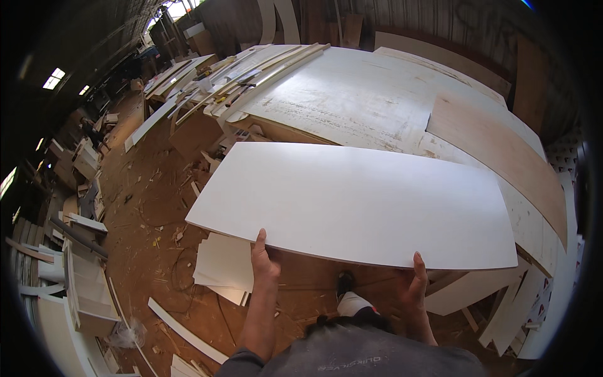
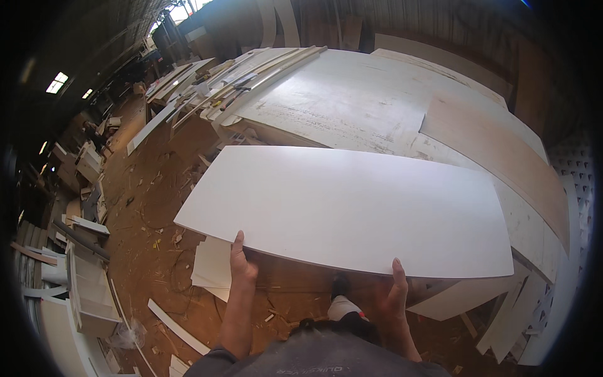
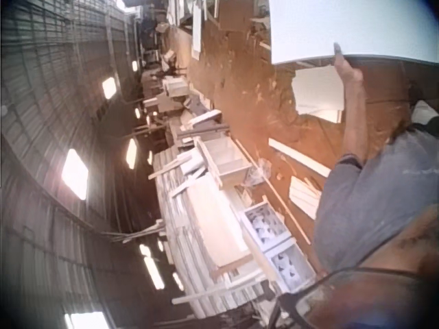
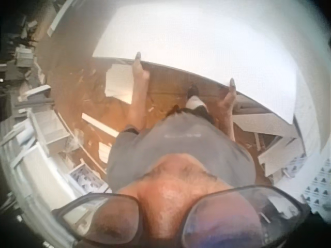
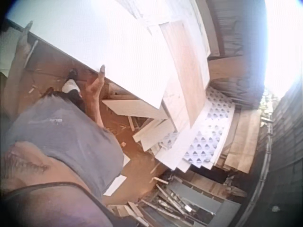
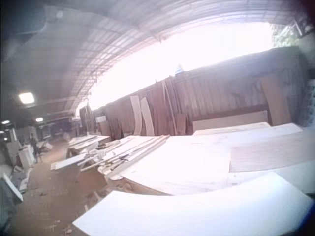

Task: The person places plywood sheets and white boards onto a large curved wooden structure, hammering a thin wooden strip into place to secure one of the boards.

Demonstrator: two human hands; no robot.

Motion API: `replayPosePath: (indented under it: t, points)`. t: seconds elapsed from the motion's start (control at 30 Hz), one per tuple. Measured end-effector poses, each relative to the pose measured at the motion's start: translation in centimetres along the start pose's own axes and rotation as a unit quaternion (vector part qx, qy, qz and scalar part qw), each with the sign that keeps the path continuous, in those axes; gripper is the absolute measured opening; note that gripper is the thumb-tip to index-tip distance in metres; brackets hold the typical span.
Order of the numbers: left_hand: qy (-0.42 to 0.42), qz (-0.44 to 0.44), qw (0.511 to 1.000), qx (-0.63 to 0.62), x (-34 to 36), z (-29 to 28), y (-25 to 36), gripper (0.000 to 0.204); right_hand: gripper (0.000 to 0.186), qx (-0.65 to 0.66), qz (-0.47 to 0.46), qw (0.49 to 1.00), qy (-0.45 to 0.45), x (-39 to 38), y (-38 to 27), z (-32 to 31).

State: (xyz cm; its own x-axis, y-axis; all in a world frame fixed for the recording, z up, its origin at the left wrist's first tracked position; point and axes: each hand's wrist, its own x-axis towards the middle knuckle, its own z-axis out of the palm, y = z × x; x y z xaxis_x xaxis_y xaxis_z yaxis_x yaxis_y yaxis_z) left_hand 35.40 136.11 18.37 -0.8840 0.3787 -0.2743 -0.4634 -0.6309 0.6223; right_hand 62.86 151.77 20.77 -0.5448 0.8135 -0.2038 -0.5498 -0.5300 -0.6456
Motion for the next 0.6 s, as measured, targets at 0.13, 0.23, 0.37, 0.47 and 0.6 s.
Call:
replayPosePath:
  t: [0.13, 0.23, 0.37, 0.47, 0.6]
  points:
    - [0.013, -0.018, 1.0, -0.003, 11.3, 1.8, 1.0, 0.036, 0.045, 0.039, 0.071, 0.997, 0.005, 9.1, 1.9, 4.9]
    - [0.027, -0.003, 1.0, 0.011, 18.4, 4.7, 0.3, 0.036, 0.043, 0.045, 0.047, 0.998, 0.013, 16.0, 3.6, 4.6]
    - [0.015, -0.012, 1.0, 0.022, 25.0, 8.2, 1.7, 0.035, 0.043, 0.012, 0.05, 0.998, 0.03, 22.5, 5.8, 6.4]
    - [0.007, -0.029, 0.999, 0.024, 30.6, 8.9, 2.8, 0.034, 0.04, -0.001, 0.052, 0.995, 0.08, 25.8, 8.6, 9.1]
    - [-0.019, -0.054, 0.998, 0.036, 40.3, 6.7, 4.0, 0.034, 0.038, 0.0, 0.079, 0.991, 0.106, 30.4, 14.0, 12.2]
